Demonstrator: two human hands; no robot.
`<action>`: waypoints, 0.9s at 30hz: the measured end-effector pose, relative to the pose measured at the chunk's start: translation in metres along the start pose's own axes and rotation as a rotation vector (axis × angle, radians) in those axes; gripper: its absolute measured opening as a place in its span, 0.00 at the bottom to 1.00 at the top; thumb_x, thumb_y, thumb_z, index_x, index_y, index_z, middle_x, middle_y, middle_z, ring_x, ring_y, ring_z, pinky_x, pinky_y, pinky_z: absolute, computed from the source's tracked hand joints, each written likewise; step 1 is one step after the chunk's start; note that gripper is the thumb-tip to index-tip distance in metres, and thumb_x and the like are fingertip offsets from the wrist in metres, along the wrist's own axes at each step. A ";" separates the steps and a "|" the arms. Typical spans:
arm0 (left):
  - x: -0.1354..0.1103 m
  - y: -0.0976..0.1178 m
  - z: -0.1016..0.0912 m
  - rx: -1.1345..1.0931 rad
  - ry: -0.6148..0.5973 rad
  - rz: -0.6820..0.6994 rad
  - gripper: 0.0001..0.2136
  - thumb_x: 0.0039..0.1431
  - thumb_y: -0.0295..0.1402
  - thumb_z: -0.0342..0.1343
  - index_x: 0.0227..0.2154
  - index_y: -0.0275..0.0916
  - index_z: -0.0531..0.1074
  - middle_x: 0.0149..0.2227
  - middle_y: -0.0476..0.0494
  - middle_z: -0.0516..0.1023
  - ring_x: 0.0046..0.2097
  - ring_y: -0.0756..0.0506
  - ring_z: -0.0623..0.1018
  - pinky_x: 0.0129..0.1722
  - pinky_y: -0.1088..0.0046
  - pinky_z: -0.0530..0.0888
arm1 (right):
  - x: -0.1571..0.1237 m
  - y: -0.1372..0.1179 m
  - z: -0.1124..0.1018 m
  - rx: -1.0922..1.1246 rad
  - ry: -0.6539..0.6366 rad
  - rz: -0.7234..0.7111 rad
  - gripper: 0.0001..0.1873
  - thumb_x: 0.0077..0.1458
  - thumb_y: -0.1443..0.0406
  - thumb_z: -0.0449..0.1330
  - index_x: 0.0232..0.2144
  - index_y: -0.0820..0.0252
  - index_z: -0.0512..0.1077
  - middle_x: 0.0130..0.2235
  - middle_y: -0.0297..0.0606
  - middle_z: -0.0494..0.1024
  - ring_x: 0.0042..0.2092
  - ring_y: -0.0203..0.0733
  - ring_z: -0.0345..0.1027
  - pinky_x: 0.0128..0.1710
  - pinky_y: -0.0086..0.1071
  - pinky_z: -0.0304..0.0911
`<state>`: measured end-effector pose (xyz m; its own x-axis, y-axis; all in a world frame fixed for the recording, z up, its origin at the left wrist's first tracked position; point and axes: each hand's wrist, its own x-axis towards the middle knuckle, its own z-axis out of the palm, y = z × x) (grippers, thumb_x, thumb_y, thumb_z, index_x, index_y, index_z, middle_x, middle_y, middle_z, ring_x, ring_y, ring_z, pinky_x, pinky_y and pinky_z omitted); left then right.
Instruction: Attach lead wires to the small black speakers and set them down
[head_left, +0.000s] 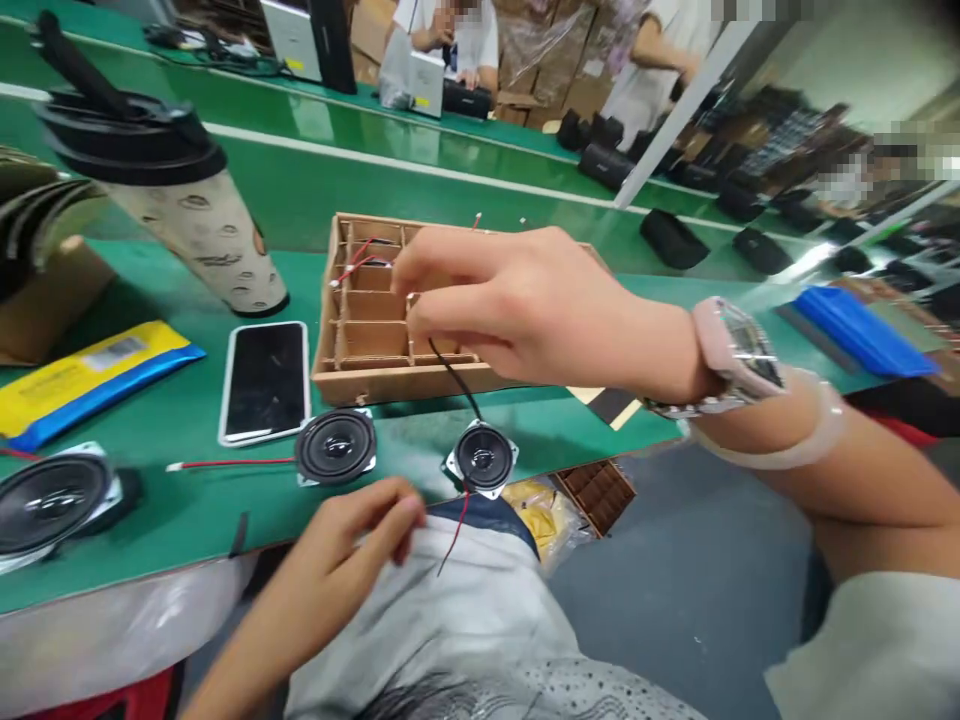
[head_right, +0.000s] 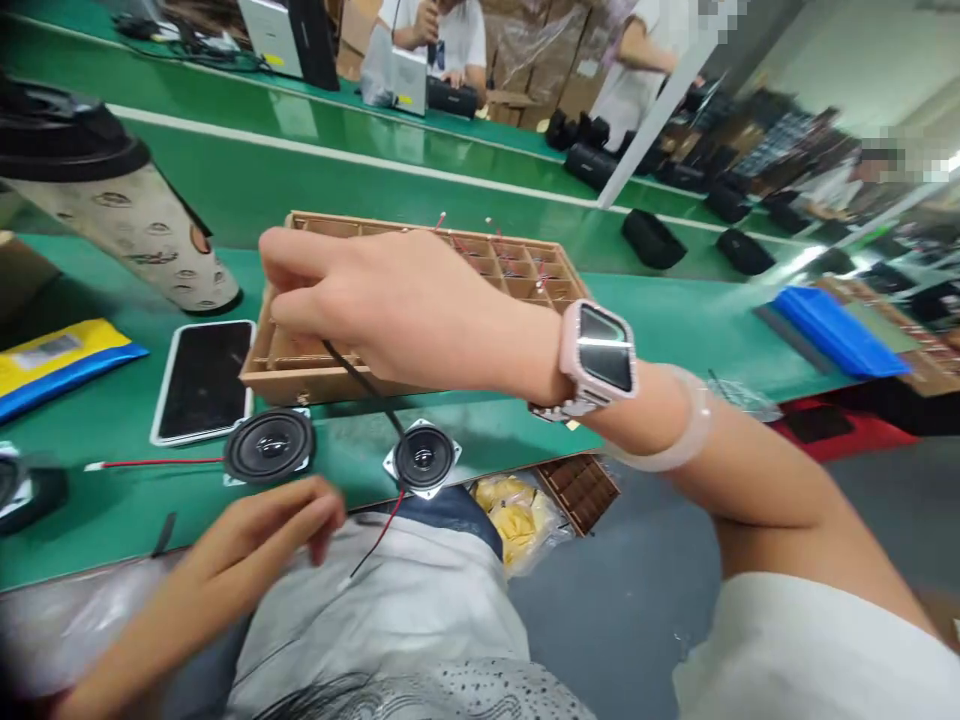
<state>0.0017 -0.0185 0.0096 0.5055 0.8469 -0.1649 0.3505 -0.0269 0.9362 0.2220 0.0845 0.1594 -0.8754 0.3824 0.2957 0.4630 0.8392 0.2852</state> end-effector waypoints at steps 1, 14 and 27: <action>0.012 0.005 0.004 -0.029 0.061 -0.011 0.15 0.64 0.43 0.48 0.26 0.38 0.66 0.24 0.50 0.67 0.28 0.50 0.69 0.28 0.76 0.66 | -0.002 0.000 0.000 0.018 0.008 0.000 0.21 0.63 0.67 0.39 0.39 0.61 0.72 0.48 0.30 0.68 0.38 0.24 0.61 0.30 0.25 0.47; 0.078 0.013 0.012 0.212 -0.191 0.151 0.32 0.51 0.29 0.59 0.61 0.41 0.61 0.23 0.55 0.68 0.25 0.50 0.68 0.26 0.77 0.60 | 0.031 -0.021 -0.014 0.395 -0.278 0.435 0.14 0.59 0.68 0.44 0.33 0.63 0.69 0.45 0.24 0.68 0.40 0.23 0.59 0.35 0.24 0.44; 0.068 0.002 0.016 0.017 -0.184 0.159 0.31 0.56 0.29 0.56 0.63 0.32 0.56 0.20 0.58 0.59 0.22 0.52 0.62 0.21 0.79 0.57 | 0.039 -0.022 -0.009 0.370 -0.279 0.383 0.15 0.62 0.62 0.48 0.35 0.60 0.73 0.44 0.23 0.67 0.41 0.24 0.58 0.38 0.28 0.42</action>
<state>0.0497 0.0307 -0.0053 0.6902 0.7202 -0.0710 0.2674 -0.1626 0.9498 0.1789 0.0774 0.1726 -0.6825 0.7292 0.0504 0.7174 0.6814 -0.1451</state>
